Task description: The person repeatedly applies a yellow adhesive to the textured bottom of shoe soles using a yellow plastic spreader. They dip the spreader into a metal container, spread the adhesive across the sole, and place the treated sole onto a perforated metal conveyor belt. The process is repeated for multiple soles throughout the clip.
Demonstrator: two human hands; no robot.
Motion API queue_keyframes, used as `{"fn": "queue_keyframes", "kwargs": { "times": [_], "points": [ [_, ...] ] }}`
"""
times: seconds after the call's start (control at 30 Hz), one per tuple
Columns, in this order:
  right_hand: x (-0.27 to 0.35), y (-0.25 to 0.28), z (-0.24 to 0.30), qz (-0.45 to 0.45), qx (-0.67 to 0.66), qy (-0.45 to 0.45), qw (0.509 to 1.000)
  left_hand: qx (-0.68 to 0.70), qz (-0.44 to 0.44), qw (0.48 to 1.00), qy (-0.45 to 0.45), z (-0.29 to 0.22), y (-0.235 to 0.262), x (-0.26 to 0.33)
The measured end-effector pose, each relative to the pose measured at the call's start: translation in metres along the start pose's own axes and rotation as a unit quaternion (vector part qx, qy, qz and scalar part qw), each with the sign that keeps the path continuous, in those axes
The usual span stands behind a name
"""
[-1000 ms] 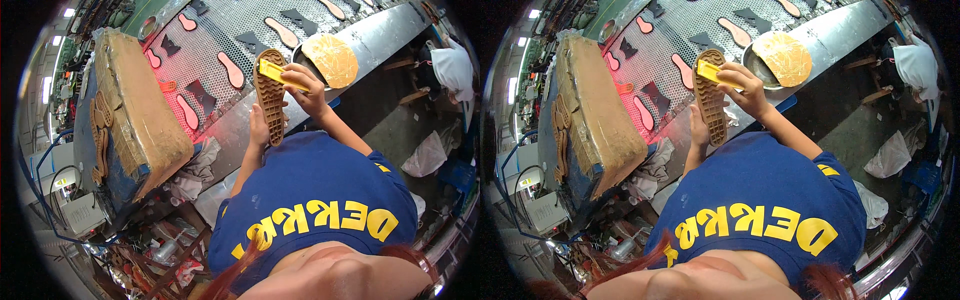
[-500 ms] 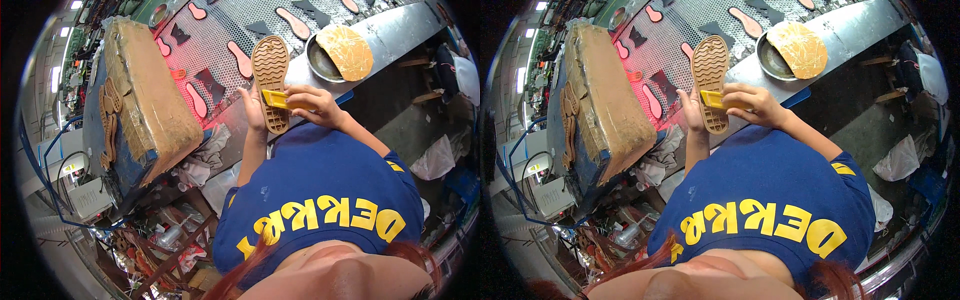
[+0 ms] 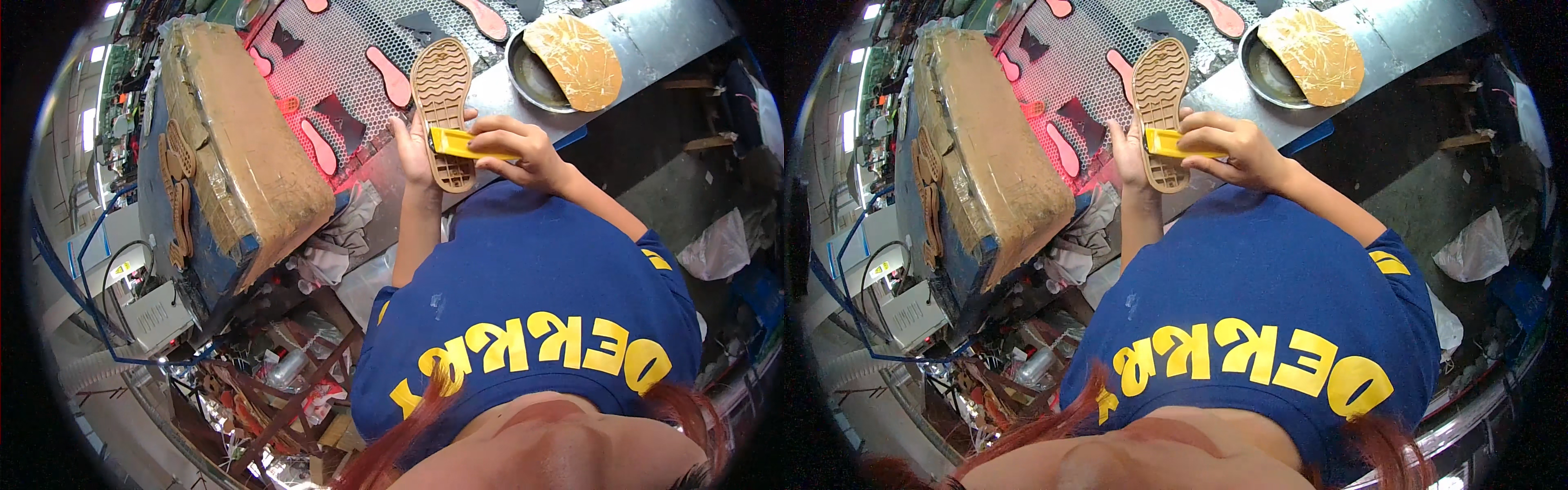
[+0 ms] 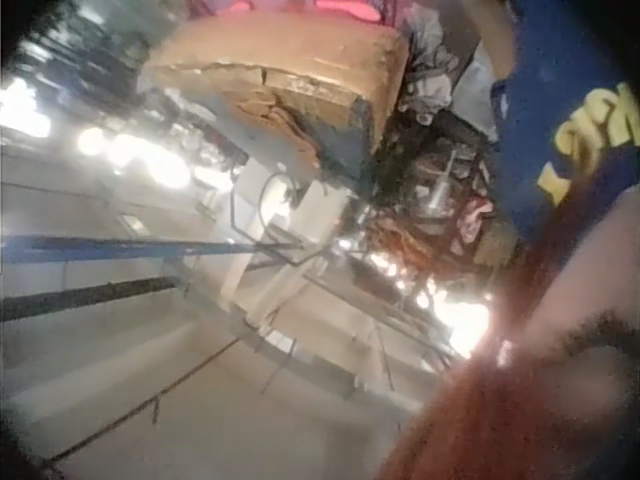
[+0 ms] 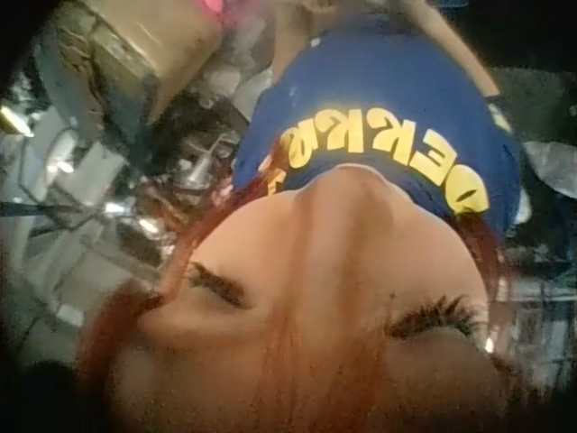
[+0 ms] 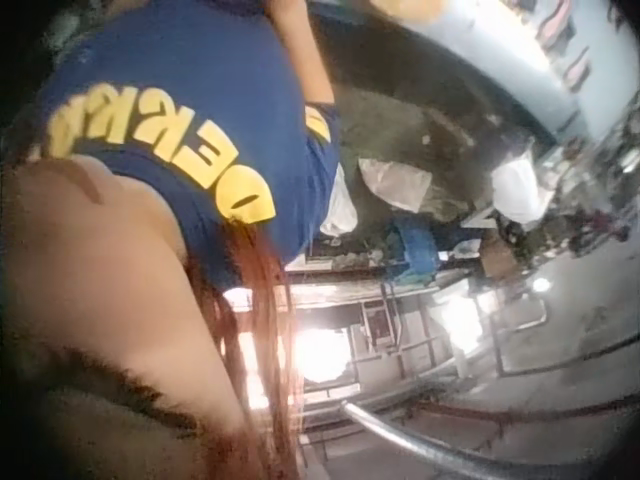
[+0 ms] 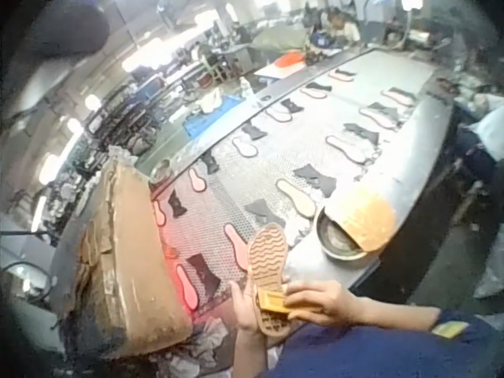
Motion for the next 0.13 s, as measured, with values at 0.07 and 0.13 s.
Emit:
{"fn": "queue_keyframes", "kwargs": {
  "times": [0.07, 0.13],
  "points": [
    [0.0054, -0.0075, 0.0028, 0.053, -0.004, -0.005, 0.999, 0.022, 0.017, 0.999, 0.017, -0.0006, 0.0056, -0.0034],
    [0.0105, -0.0117, 0.0034, 0.086, -0.010, -0.003, 0.996, 0.043, 0.032, 0.997, 0.049, 0.0018, 0.0070, -0.0070]
  ]
}}
Point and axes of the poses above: each hand's wrist, its own x-axis away from the middle knuckle, its own y-axis out of the back of the hand, z = x × y, the point moved 10 cm from there along -x, towards the middle knuckle, and after that the axes turned 15 degrees about -z, right-handed, at the moved point
